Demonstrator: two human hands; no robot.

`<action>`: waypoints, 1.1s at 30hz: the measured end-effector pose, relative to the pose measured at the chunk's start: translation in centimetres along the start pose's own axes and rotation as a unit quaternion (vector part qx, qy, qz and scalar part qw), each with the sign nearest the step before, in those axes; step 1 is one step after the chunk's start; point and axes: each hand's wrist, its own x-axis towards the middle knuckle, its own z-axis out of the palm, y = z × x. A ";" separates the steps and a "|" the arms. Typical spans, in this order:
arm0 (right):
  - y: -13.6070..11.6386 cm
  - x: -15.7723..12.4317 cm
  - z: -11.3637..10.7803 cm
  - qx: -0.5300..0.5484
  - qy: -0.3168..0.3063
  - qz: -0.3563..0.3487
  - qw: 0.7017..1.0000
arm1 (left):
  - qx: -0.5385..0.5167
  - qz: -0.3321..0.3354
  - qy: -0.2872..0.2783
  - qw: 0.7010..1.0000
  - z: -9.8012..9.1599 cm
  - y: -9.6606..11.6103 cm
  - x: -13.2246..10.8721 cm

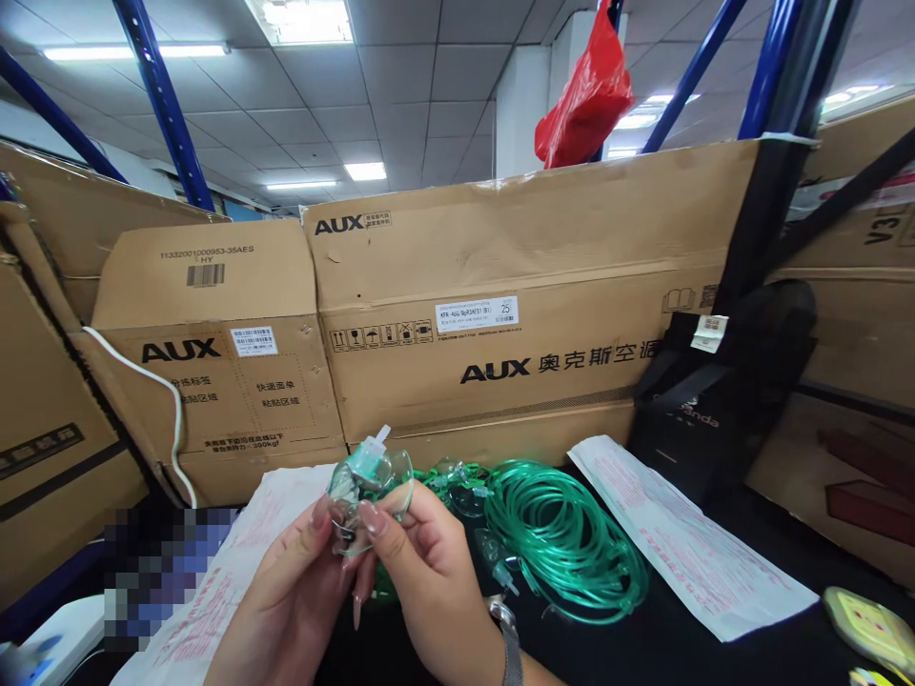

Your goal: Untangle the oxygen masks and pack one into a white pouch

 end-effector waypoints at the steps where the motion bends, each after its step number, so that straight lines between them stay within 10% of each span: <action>1: 0.0 0.0 0.0 0.001 -0.004 -0.004 1.000 | 0.002 0.008 -0.002 1.000 0.0 0.0 0.1; 33: 0.1 -0.1 -0.2 0.020 -0.024 -0.015 0.999 | 0.062 0.096 0.081 0.990 0.1 -0.1 -0.3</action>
